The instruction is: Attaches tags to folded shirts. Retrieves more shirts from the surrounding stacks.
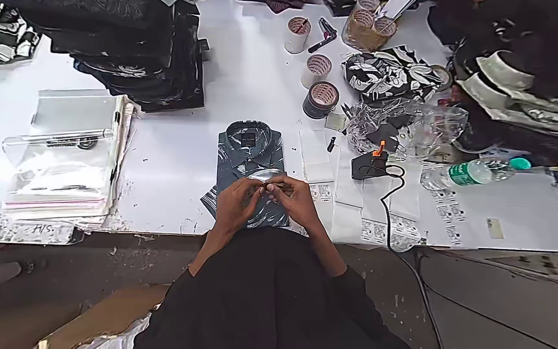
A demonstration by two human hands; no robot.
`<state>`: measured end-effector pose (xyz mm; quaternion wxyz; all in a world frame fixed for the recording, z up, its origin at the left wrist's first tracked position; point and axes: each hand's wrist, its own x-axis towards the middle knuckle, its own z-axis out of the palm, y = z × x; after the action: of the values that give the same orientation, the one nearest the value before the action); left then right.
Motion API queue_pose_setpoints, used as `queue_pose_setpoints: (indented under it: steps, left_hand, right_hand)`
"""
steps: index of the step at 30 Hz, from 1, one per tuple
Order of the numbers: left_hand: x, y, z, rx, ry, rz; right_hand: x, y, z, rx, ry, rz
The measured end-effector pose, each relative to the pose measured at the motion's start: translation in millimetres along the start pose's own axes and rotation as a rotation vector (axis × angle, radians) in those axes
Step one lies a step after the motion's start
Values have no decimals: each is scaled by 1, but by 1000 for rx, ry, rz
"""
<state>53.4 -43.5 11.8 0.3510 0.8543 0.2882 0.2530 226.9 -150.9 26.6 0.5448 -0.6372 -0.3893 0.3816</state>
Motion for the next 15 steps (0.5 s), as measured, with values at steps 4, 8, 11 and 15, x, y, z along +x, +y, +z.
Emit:
queue_pose_setpoints:
  steps: [4, 8, 11, 15]
  left_hand:
    - [7, -17, -4, 120, -38, -106]
    - [0, -35, 0, 248, -130, -36]
    - [-8, -35, -1, 176, -248, 48]
    - [-9, -35, -6, 154, -36, 0]
  right_hand:
    - [10, 11, -21, -255, 200, 18]
    - [23, 21, -49, -692, 351, -4]
    - [28, 21, -50, -764, 378, -89]
    - [33, 14, -31, -579, 306, -86]
